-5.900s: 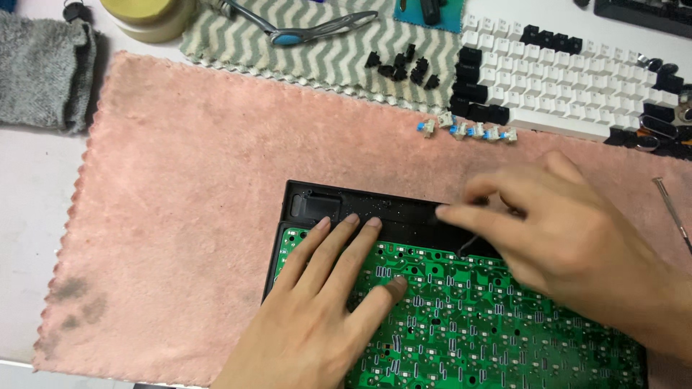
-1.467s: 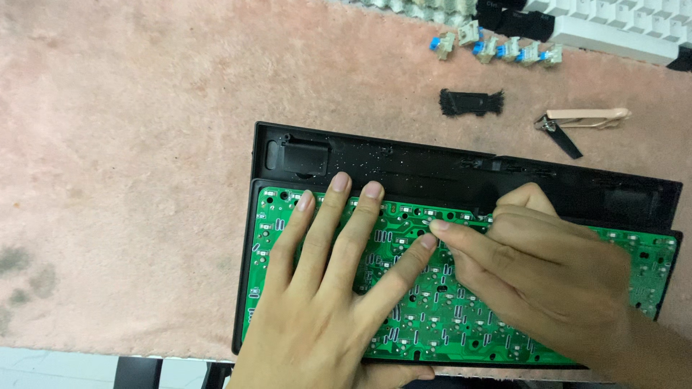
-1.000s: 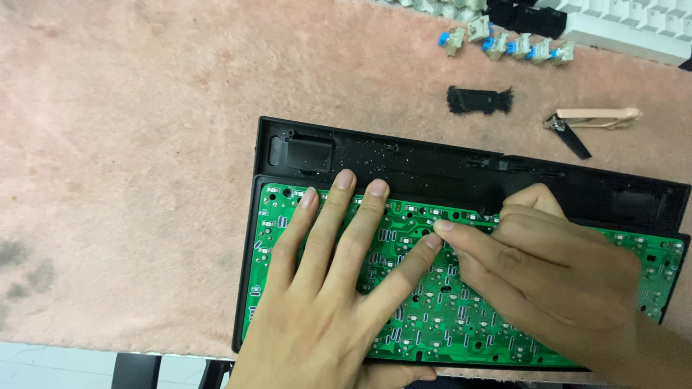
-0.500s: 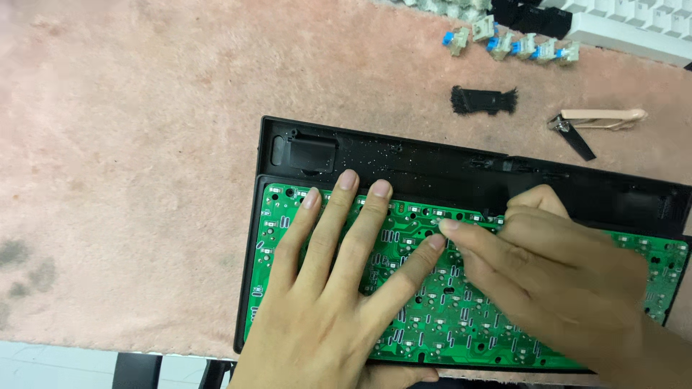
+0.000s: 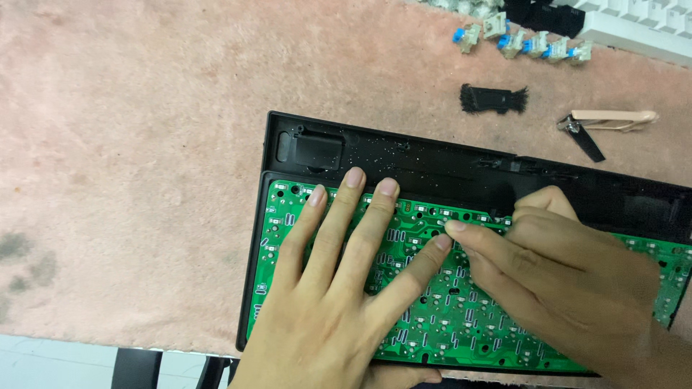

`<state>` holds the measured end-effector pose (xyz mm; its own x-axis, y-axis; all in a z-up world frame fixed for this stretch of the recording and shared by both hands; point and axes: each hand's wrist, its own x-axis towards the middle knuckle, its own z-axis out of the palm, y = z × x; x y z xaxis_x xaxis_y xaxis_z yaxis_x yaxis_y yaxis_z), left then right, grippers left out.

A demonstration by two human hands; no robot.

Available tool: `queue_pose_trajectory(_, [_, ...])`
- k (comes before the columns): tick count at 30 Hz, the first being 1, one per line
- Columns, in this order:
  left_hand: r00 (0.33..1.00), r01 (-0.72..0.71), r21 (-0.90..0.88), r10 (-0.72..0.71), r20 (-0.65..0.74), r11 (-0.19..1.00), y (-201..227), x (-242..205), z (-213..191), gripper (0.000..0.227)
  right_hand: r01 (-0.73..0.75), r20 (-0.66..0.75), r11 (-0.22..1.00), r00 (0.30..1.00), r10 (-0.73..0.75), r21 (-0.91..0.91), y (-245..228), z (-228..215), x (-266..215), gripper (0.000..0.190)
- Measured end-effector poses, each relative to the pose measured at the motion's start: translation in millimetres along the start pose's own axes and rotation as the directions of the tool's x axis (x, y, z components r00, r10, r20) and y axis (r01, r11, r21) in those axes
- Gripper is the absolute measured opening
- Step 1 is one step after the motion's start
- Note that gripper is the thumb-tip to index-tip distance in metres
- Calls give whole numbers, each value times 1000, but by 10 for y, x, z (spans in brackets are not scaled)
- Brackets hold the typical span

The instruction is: The person uses a small metal tool to scrape and clean the surface of a green keyboard circuit board. They then use a small brush to sweep away debris from the board. The person also uses a nail clipper to scrape the board surface.

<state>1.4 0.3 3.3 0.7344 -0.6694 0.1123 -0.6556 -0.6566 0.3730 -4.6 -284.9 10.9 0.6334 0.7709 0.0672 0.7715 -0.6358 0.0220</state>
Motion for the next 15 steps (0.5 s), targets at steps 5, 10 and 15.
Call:
queue_pose_trajectory(5, [1000, 4, -30, -4, -29, 1000, 1, 6, 1, 96, -86, -140, 992, 985, 99, 93, -39, 23, 40, 45])
queue_pose_trajectory(10, [1000, 3, -20, -3, -6, 1000, -2, 6, -5, 97, -54, 0, 992, 999, 54, 113, 1, 36, -62, 50])
queue_pose_trajectory(15, [1000, 7, -37, -7, -15, 999, -2, 16, -11, 95, -86, -102, 993, 990, 94, 83, -33, 8, 65, 42])
